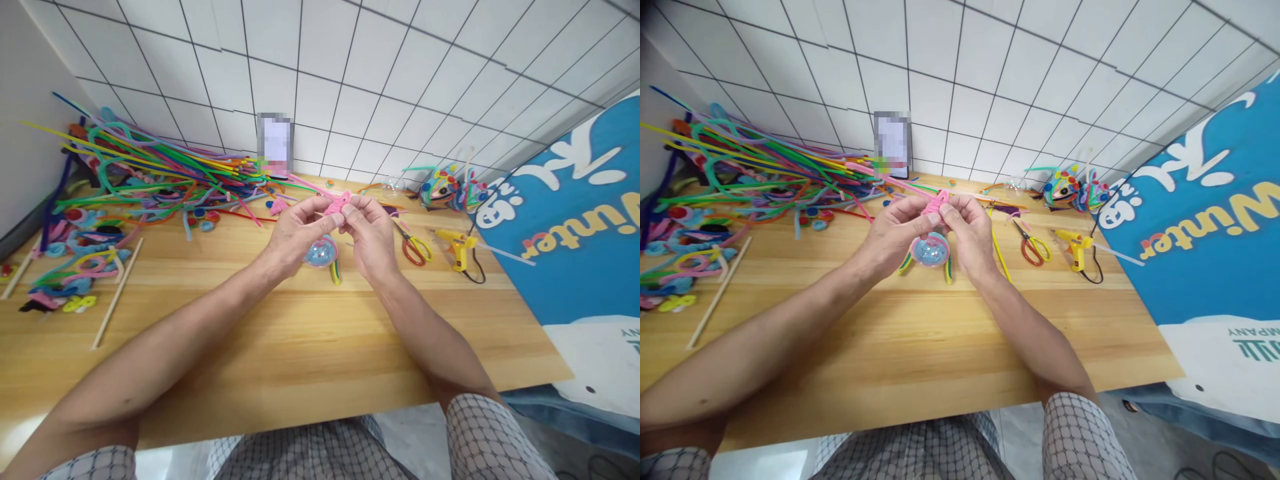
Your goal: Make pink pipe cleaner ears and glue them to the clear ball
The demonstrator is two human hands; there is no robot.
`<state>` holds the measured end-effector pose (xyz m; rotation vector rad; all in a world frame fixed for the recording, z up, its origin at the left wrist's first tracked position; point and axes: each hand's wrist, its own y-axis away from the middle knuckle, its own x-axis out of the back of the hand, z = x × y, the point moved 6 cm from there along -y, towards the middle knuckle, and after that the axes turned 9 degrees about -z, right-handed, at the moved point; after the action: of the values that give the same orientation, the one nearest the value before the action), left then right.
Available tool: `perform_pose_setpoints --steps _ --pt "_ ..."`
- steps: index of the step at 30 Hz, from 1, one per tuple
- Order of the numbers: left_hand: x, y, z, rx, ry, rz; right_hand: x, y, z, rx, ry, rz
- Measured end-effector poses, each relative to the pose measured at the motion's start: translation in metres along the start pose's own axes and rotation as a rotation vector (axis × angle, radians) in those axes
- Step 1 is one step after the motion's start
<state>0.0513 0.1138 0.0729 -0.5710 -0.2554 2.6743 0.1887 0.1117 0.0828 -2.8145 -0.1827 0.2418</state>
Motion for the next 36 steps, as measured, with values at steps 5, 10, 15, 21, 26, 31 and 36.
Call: perform_pose_setpoints --steps 5,10,15,21,26,31,36 --pt "0.004 0.0 0.001 -0.014 0.001 0.048 -0.004 0.002 0.007 -0.045 -0.016 -0.017" --pt "0.007 0.0 0.007 0.021 -0.056 0.051 0.002 -0.003 0.0 -0.024 0.083 -0.084" --pt "-0.001 0.003 0.002 0.179 -0.153 -0.073 0.013 -0.008 -0.019 0.079 0.262 -0.116" --pt "-0.008 0.002 -0.004 0.195 -0.139 -0.15 0.009 -0.008 -0.018 0.04 0.309 -0.203" --pt "-0.005 0.002 -0.001 0.161 -0.185 -0.117 0.011 -0.007 -0.021 0.09 0.36 -0.2" --pt "0.001 0.001 0.0 0.103 -0.181 -0.031 0.011 -0.001 -0.036 0.17 0.522 -0.169" --pt "0.006 0.001 0.0 0.046 -0.189 0.067 0.004 0.005 -0.045 0.153 0.506 -0.237"
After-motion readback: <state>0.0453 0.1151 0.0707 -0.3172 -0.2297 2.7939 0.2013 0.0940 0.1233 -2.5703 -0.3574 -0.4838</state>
